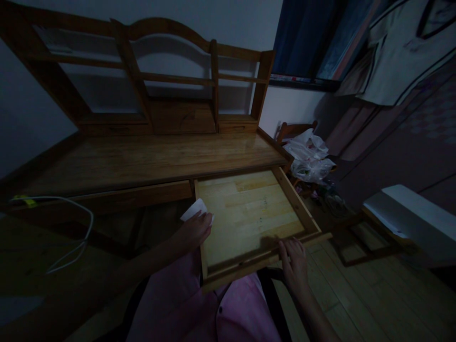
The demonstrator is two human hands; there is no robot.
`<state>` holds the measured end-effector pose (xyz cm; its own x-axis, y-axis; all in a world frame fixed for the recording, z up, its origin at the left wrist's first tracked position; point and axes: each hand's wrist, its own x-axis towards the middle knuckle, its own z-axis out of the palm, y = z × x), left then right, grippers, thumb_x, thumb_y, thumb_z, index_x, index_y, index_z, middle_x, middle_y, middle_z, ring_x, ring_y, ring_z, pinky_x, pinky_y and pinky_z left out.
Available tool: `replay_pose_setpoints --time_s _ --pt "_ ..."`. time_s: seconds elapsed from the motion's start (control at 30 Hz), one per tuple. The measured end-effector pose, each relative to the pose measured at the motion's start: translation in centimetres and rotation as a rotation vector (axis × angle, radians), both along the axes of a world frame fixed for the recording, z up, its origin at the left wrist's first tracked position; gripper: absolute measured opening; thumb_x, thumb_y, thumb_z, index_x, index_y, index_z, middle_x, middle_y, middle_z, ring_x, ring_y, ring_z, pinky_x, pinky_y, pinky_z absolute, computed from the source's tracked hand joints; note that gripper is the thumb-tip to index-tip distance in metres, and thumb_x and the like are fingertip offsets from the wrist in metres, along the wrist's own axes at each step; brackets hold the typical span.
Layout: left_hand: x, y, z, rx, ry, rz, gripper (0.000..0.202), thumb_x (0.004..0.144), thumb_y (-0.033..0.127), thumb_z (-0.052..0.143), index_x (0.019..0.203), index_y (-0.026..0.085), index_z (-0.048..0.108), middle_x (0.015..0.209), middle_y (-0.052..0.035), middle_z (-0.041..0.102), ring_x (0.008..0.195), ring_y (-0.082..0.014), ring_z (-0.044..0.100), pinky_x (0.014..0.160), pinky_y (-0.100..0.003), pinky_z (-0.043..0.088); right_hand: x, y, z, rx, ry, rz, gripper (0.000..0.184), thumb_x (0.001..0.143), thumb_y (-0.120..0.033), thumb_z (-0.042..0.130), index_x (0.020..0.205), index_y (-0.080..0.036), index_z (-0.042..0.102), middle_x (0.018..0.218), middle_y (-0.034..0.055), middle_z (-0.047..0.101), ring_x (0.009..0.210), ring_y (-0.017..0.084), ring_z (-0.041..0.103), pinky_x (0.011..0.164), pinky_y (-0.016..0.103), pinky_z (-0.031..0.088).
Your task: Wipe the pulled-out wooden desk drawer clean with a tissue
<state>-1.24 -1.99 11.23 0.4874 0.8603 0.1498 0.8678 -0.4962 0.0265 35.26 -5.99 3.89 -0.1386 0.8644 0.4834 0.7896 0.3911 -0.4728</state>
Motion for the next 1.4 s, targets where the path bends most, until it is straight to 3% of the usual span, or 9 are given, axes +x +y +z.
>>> replay_pose_setpoints --time_s 0.4,0.63,0.8,0.93,1.03,1.17,1.27,1.4 --pt "-0.4 -0.2 -1.4 0.091 -0.055 -0.085 0.017 0.096 0.014 0.041 0.106 0.014 0.055 0.104 -0.0125 0.07 0.107 -0.024 0.065 0.108 -0.048 0.043 -0.1 -0.1 0.4 -0.006 0.01 -0.001 0.021 0.101 -0.028 0.041 0.1 -0.023 0.062 0.096 0.0046 0.068 0.096 0.022 0.06 0.107 0.05 0.034" --pt "-0.5 -0.3 -1.2 0.05 -0.051 -0.101 0.022 0.1 0.018 0.037 0.096 0.015 0.059 0.1 -0.0104 0.07 0.114 -0.0249 0.062 0.108 -0.048 0.043 -0.1 -0.1 0.2 0.015 0.009 -0.007 0.022 0.1 -0.028 0.042 0.105 -0.023 0.063 0.099 0.0057 0.068 0.097 0.023 0.061 0.107 0.051 0.034" --pt "-1.4 -0.9 -1.3 0.016 -0.161 -0.082 0.031 0.101 0.035 0.041 0.12 0.014 0.055 0.12 -0.0133 0.067 0.116 -0.0239 0.062 0.109 -0.044 0.043 0.0 -0.1 0.3 0.006 -0.007 0.013 0.023 0.101 -0.027 0.04 0.105 -0.023 0.063 0.098 0.0056 0.068 0.097 0.023 0.06 0.107 0.052 0.034" --pt "-2.9 -1.0 -2.0 0.005 -0.181 -0.131 0.042 0.096 0.022 0.042 0.137 0.013 0.045 0.138 -0.0153 0.057 0.133 -0.0256 0.05 0.114 -0.046 0.039 -0.1 -0.1 0.3 -0.012 -0.002 0.001 0.021 0.1 -0.026 0.041 0.105 -0.023 0.062 0.099 0.0053 0.068 0.097 0.022 0.06 0.107 0.051 0.033" --pt "-3.8 -0.9 -2.5 0.038 -0.134 -0.2 0.049 0.088 0.01 0.043 0.137 0.01 0.046 0.151 -0.0178 0.043 0.144 -0.0268 0.034 0.118 -0.047 0.035 -0.2 -0.1 0.2 -0.011 0.001 -0.002 0.021 0.1 -0.027 0.042 0.099 -0.023 0.062 0.095 0.0051 0.068 0.095 0.022 0.06 0.106 0.05 0.035" --pt "-4.8 -0.5 -3.2 0.095 -0.051 -0.194 0.056 0.083 -0.002 0.041 0.137 0.011 0.049 0.158 -0.0156 0.035 0.148 -0.0247 0.027 0.119 -0.045 0.033 0.0 0.0 0.0 -0.003 -0.012 0.005 0.021 0.1 -0.027 0.042 0.103 -0.023 0.062 0.099 0.0055 0.068 0.098 0.022 0.06 0.106 0.05 0.034" --pt "-5.6 0.1 -4.0 0.161 -0.01 -0.164 0.06 0.083 -0.004 0.039 0.14 0.011 0.048 0.157 -0.0149 0.036 0.149 -0.0238 0.026 0.119 -0.045 0.033 0.1 0.0 -0.1 -0.006 -0.017 -0.001 0.021 0.101 -0.027 0.042 0.105 -0.023 0.062 0.101 0.005 0.068 0.099 0.022 0.06 0.108 0.05 0.033" --pt "-6.1 0.7 -4.6 0.213 0.03 -0.165 0.044 0.091 0.003 0.041 0.131 0.01 0.057 0.15 -0.0156 0.047 0.147 -0.0248 0.031 0.116 -0.044 0.038 0.0 0.0 0.0 0.011 -0.019 0.0 0.021 0.1 -0.026 0.042 0.105 -0.023 0.063 0.099 0.0047 0.068 0.098 0.022 0.06 0.108 0.05 0.033"
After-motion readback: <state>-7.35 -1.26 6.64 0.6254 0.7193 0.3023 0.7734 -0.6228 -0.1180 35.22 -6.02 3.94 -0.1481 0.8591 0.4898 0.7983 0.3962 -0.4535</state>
